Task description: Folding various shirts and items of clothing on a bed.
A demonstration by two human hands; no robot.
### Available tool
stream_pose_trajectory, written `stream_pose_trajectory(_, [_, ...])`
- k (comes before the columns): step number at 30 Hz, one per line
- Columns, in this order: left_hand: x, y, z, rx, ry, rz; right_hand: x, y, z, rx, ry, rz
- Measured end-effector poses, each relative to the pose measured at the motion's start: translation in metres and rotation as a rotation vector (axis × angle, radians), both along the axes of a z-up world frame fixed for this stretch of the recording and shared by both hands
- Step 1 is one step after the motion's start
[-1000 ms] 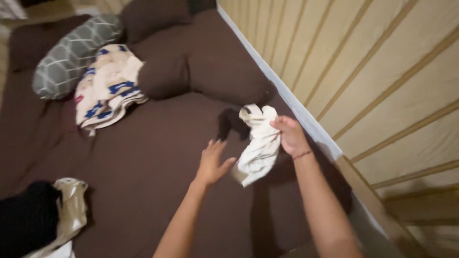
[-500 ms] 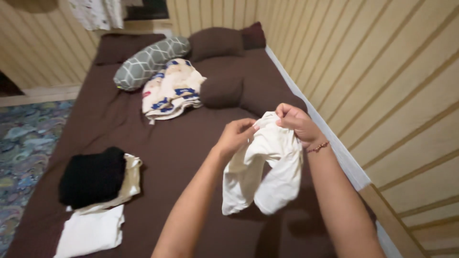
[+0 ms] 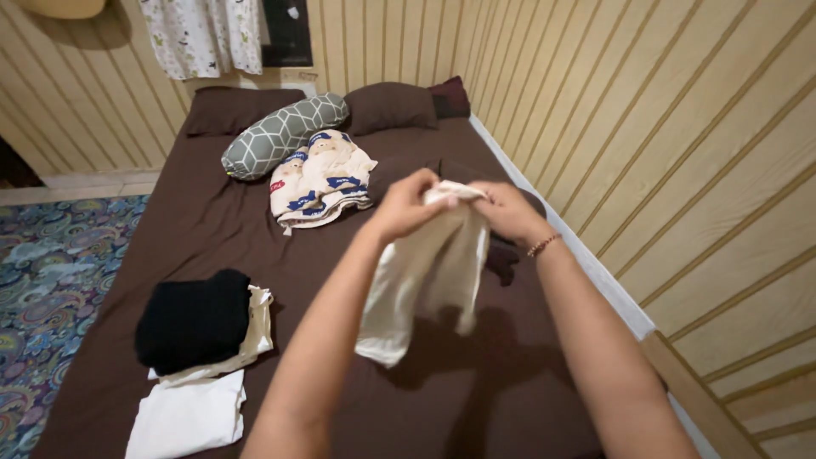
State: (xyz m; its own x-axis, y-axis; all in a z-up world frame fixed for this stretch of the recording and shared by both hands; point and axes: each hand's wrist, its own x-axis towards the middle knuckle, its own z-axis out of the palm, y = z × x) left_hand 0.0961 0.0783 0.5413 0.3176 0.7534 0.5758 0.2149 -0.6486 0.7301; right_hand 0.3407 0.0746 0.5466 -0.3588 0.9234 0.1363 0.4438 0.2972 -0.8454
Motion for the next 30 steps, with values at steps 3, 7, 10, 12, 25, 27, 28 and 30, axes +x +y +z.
stream_pose_trajectory(3, [-0.029, -0.003, 0.006, 0.011, 0.259, 0.042, -0.003, -0.01, 0.041, 0.273, -0.043, 0.077])
stream_pose_trajectory(7, [-0.063, 0.014, -0.021, -0.151, 0.639, 0.314, 0.012, -0.011, 0.075, 0.506, -0.3, -0.209])
stream_pose_trajectory(10, [-0.08, 0.012, -0.022, -0.158, 0.722, 0.534, 0.028, -0.018, 0.091, 0.47, -0.379, -0.369])
stream_pose_trajectory(12, [-0.087, 0.007, -0.015, -0.129, 0.733, 0.647, 0.042, -0.022, 0.101, 0.421, -0.422, -0.412])
stream_pose_trajectory(25, [-0.112, 0.001, 0.018, 0.255, 0.359, 0.997, 0.173, 0.013, 0.105, 0.542, -0.573, -0.526])
stream_pose_trajectory(27, [-0.104, 0.005, 0.025, 0.23, 0.306, 0.992, 0.184, 0.025, 0.101, 0.47, -0.525, -0.573])
stream_pose_trajectory(28, [-0.101, 0.006, 0.027, 0.222, 0.285, 1.015, 0.189, 0.031, 0.097, 0.489, -0.553, -0.541])
stream_pose_trajectory(30, [-0.097, 0.015, 0.024, 0.208, 0.272, 1.036, 0.195, 0.039, 0.09, 0.5, -0.577, -0.505])
